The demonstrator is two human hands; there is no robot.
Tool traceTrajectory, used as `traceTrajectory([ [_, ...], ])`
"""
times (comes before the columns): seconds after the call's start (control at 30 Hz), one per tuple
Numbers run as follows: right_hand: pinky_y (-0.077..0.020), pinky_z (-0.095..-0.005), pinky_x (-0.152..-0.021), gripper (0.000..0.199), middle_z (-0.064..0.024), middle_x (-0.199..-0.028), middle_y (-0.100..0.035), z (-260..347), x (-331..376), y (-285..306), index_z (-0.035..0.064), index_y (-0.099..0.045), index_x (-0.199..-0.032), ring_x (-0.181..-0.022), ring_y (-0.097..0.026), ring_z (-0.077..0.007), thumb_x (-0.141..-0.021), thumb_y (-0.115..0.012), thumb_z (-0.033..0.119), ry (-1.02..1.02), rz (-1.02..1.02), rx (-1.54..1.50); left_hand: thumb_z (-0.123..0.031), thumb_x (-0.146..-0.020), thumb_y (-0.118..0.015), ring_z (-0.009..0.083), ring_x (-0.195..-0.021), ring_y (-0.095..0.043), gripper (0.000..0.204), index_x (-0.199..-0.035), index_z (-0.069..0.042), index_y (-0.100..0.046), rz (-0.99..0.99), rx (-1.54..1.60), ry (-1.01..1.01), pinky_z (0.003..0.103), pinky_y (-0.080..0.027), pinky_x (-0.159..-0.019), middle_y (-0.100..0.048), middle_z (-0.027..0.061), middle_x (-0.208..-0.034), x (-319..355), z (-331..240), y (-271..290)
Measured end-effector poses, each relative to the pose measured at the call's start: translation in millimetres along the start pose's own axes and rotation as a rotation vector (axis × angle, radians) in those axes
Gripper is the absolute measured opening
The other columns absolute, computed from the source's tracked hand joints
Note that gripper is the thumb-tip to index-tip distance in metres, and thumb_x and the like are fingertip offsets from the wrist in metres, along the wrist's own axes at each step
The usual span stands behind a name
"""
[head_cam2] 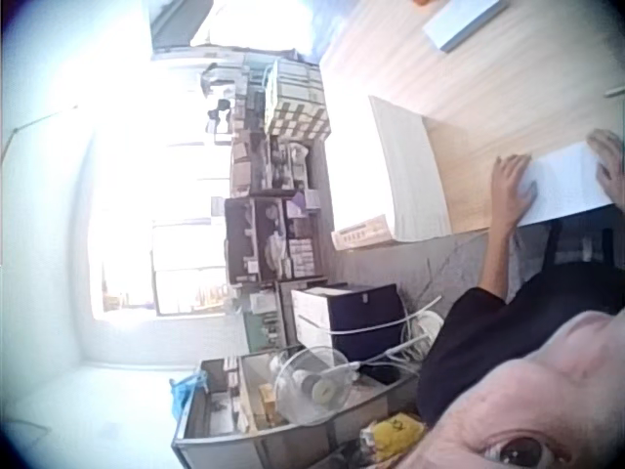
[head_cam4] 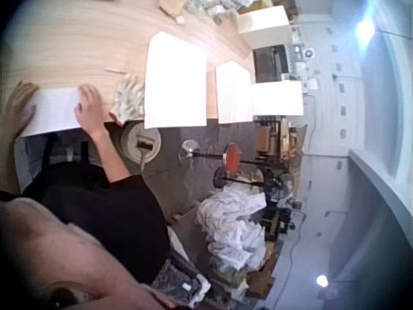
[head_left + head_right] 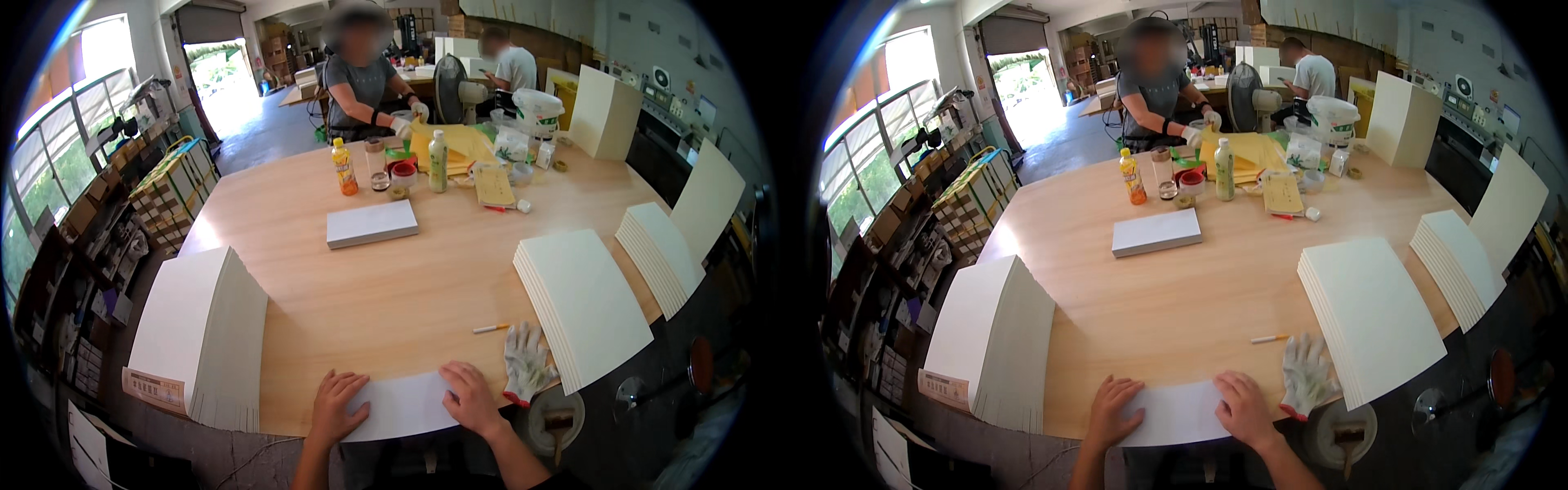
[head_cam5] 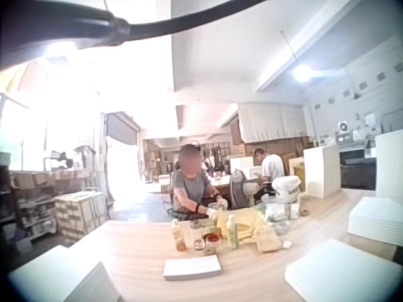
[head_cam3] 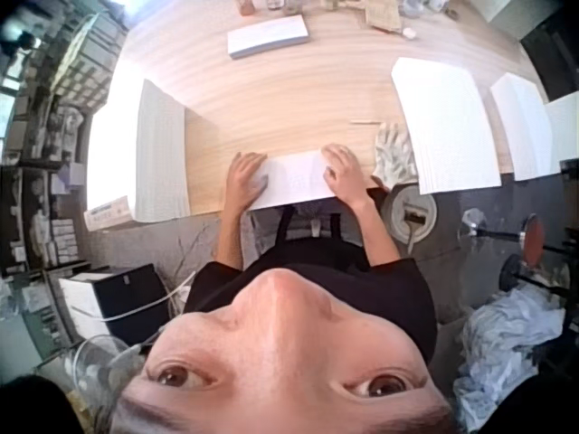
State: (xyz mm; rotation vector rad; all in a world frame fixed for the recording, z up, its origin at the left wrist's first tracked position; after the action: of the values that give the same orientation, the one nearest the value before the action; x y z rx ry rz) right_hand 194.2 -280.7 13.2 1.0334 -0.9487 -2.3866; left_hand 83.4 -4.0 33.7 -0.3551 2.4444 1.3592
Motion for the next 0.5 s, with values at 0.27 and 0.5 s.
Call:
traceTrajectory([
  [0.27, -0.0445, -0.049, -0.115, 0.044, -0.0207, -0.134, -0.065, -1.9, 4.9, 3.5, -0.0032, -0.064, -0.13, -0.132, -0.057, -0.0408, -0.09, -0.068, 0.016, -0.036, 0.015, -0.002, -0.009, -0.081, -0.075, 0.0316, -0.12, -0.067, 0.039, -0.12, -0.009, -0.076, 0.009, 0.106, 0.032, 0.057, -0.037, -0.121, -0.075, 0.0117, -0.117, 6.0, 6.5, -6.2],
  [0.5, -0.0421, -0.0485, -0.118, 0.045, -0.0195, -0.134, -0.063, -4.3, 3.0, -4.2, -0.0034, -0.065, -0.125, -0.134, -0.055, -0.0387, -0.087, -0.075, 0.02, -0.045, -0.075, -0.038, -0.01, -0.089, -0.074, 0.0299, -0.122, -0.067, 0.039, -0.127, -0.007, -0.072, 0.219, 0.295, 0.371, 0.056, -0.034, -0.124, -0.073, 0.0147, -0.126, -1.6, 29.6, -4.8],
])
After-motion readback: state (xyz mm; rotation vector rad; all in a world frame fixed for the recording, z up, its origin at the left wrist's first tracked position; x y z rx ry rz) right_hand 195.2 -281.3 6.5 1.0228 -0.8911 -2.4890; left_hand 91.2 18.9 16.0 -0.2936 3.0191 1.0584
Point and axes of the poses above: each hand's wrist, its own x-axis away from the middle knuckle, its own y-axis out of the back of the hand, z = x × y, the point moved 2 cm from there along -x, towards the middle knuckle
